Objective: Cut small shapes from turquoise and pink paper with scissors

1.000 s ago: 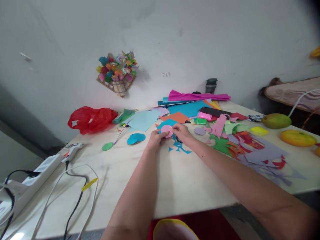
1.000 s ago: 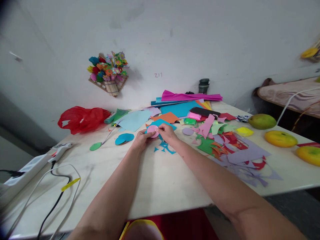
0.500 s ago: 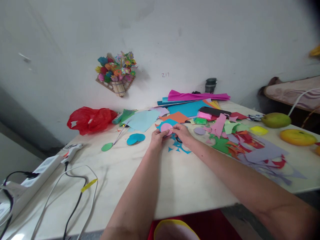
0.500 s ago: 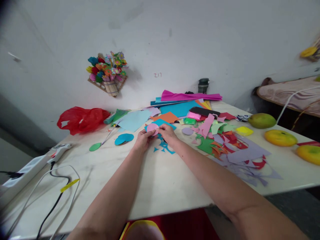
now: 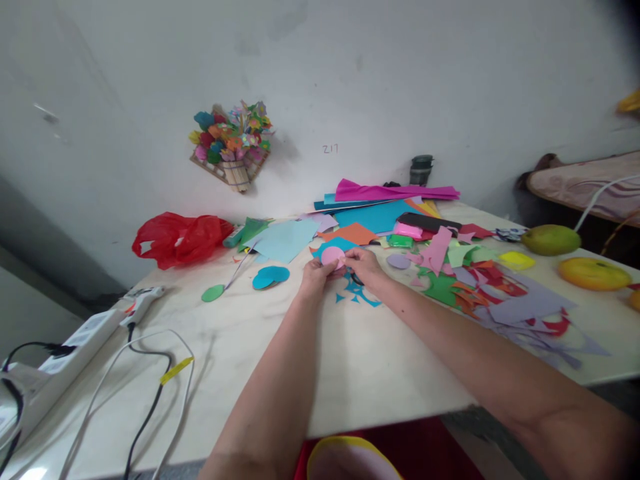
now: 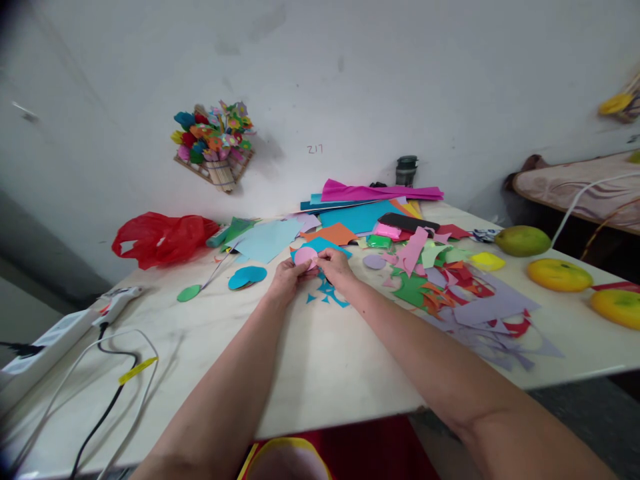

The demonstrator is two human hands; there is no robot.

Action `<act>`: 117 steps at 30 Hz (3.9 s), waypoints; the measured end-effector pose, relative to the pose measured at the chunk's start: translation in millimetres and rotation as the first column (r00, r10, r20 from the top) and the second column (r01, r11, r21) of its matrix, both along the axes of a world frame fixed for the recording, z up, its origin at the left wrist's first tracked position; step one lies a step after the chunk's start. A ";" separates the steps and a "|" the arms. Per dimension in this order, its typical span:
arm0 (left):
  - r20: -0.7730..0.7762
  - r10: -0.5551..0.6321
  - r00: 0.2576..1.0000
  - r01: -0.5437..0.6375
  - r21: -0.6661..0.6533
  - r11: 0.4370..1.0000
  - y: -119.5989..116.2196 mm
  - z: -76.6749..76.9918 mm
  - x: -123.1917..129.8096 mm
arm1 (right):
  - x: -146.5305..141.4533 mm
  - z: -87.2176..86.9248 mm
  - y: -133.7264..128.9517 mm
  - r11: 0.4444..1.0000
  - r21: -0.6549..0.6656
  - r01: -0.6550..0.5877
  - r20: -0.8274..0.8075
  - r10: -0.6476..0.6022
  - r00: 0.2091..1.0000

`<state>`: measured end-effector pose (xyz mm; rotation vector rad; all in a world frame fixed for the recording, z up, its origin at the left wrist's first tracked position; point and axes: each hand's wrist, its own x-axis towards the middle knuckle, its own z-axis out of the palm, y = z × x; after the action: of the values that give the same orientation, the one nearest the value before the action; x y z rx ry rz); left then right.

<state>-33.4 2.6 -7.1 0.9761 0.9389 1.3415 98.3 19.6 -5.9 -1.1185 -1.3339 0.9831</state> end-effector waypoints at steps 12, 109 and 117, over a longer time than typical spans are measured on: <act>0.073 0.052 0.996 -0.050 -0.034 0.998 1.1 0.1 0.3 | -0.8 -6.8 4.8 0.990 0.141 0.008 0.030 -0.012 0.999; 0.236 0.066 0.970 -0.085 0.068 0.994 7.5 -1.5 -14.5 | 46.7 19.8 6.8 0.768 -0.264 -0.583 0.160 0.631 0.759; 0.230 0.069 0.971 -0.085 0.060 0.995 9.0 -3.0 -15.2 | 48.8 17.0 10.1 0.758 -0.260 -0.598 0.160 0.645 0.747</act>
<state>-48.6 11.6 -10.1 0.8239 0.7664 1.5246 147.1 29.7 11.1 -0.9575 -1.9174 1.5307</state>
